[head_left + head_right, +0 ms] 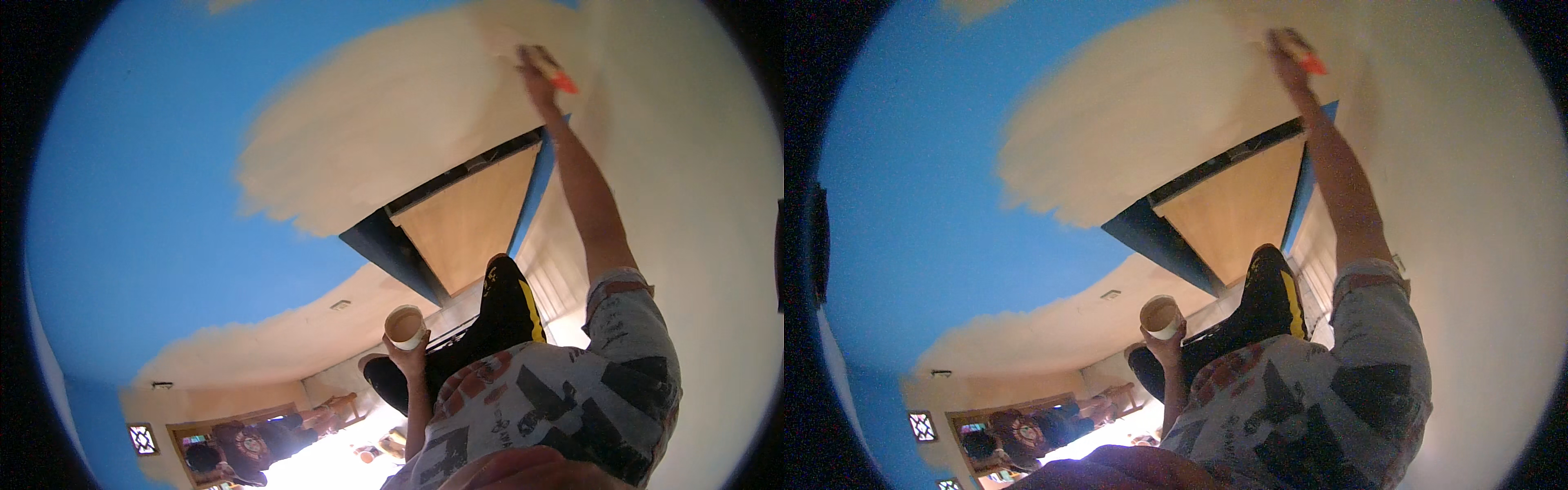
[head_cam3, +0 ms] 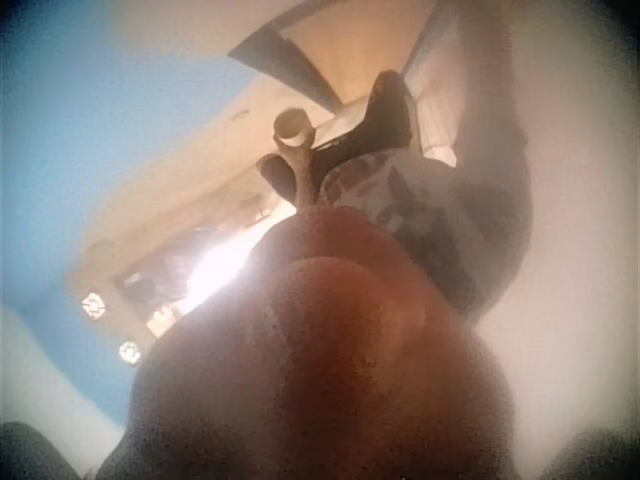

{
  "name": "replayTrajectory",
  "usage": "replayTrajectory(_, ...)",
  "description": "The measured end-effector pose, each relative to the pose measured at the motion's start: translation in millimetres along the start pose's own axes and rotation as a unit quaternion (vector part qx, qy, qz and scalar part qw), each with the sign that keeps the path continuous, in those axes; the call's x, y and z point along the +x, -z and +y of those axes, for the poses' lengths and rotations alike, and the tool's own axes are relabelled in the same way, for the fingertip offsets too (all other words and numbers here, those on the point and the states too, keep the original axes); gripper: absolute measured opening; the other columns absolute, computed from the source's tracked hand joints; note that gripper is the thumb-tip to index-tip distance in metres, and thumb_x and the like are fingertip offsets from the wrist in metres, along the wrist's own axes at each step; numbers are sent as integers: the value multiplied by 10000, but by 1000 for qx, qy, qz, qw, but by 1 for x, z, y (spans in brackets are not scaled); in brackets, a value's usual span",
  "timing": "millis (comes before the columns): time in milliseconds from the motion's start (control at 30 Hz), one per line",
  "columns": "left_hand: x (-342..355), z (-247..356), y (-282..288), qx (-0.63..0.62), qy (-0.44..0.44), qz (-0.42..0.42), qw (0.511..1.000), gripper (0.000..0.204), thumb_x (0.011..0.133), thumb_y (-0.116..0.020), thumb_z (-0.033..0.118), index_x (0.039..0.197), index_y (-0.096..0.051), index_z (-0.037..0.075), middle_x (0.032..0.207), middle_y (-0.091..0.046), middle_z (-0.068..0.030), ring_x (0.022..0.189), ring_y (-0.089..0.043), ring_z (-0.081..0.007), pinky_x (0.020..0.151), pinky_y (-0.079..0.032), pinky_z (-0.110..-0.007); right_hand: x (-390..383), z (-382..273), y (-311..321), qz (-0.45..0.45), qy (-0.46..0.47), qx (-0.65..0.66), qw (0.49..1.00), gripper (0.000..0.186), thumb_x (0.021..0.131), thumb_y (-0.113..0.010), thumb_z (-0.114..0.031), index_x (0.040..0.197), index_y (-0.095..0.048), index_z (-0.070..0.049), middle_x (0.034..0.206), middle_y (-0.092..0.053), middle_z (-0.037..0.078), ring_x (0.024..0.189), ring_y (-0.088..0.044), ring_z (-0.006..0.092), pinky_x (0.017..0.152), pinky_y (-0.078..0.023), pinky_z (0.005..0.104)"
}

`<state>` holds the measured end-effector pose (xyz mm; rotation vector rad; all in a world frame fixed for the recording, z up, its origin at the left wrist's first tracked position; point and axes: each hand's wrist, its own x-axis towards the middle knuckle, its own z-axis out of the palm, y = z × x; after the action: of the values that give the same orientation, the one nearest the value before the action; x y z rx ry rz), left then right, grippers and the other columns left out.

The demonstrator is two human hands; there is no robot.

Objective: The person paints a ceiling with a brush, repeatedly dipping the brush into a small container and applying paint to a blue ceiling surface. The camera is head-mounted and moves with the person's head, causing frequent motion blur.

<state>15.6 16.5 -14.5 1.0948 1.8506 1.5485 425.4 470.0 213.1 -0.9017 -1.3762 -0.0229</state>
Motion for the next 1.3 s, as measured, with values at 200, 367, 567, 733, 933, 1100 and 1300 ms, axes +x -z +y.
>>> replayTrajectory(200,-3,5,7,26,17,15,999,828,549,-923,218,1234,-502,18,1131,-630,-152,1059,-615,-281,919,-493,-394,-25,-39,78,104,-170,29,980,284,942,-656,-245,1046,-642,18,888,-653,65,757,-603,119,633,-513,267)
replayTrajectory(367,-2,16,8,67,15,10,998,826,558,-926,235,1230,-499,16,1127,-635,-158,1046,-624,-280,901,-506,-391,-121,-43,58,75,-219,59,971,246,942,-657,-243,966,-656,1,802,-635,44,692,-581,104,630,-481,264)
replayTrajectory(567,-7,8,14,67,-1,25,997,823,569,-924,234,1234,-490,18,1117,-638,-140,1031,-630,-258,891,-514,-380,-269,-97,-49,-59,-231,90,967,158,970,-615,-218,962,-643,-64,816,-595,-15,712,-537,69,617,-455,236)
replayTrajectory(733,-12,5,20,28,-4,47,998,796,582,-918,197,1230,-490,24,1121,-638,-132,1032,-627,-238,893,-512,-365,-321,-195,-136,-164,-96,239,952,147,888,-695,-121,953,-606,-25,808,-605,-3,698,-564,68,595,-475,247)
replayTrajectory(933,-8,21,14,12,14,43,999,796,576,-920,188,1228,-492,29,1127,-635,-131,1038,-626,-234,905,-509,-362,-338,-213,-168,-112,-14,215,970,108,868,-684,-43,847,-579,-29,736,-558,99,655,-606,182,573,-481,287)
replayTrajectory(1100,-8,16,14,35,16,46,998,797,578,-920,190,1230,-492,31,1133,-630,-129,1049,-623,-237,907,-508,-363,-331,-176,-147,-65,-76,14,995,133,878,-664,-12,807,-552,-9,720,-538,122,604,-548,234,550,-459,316)
replayTrajectory(1300,-15,10,19,-18,14,51,998,796,585,-919,200,1231,-487,28,1140,-622,-124,1049,-617,-236,919,-499,-363,-317,-185,-186,16,57,51,997,59,897,-632,-14,870,-580,-7,705,-517,86,634,-558,180,545,-444,285)
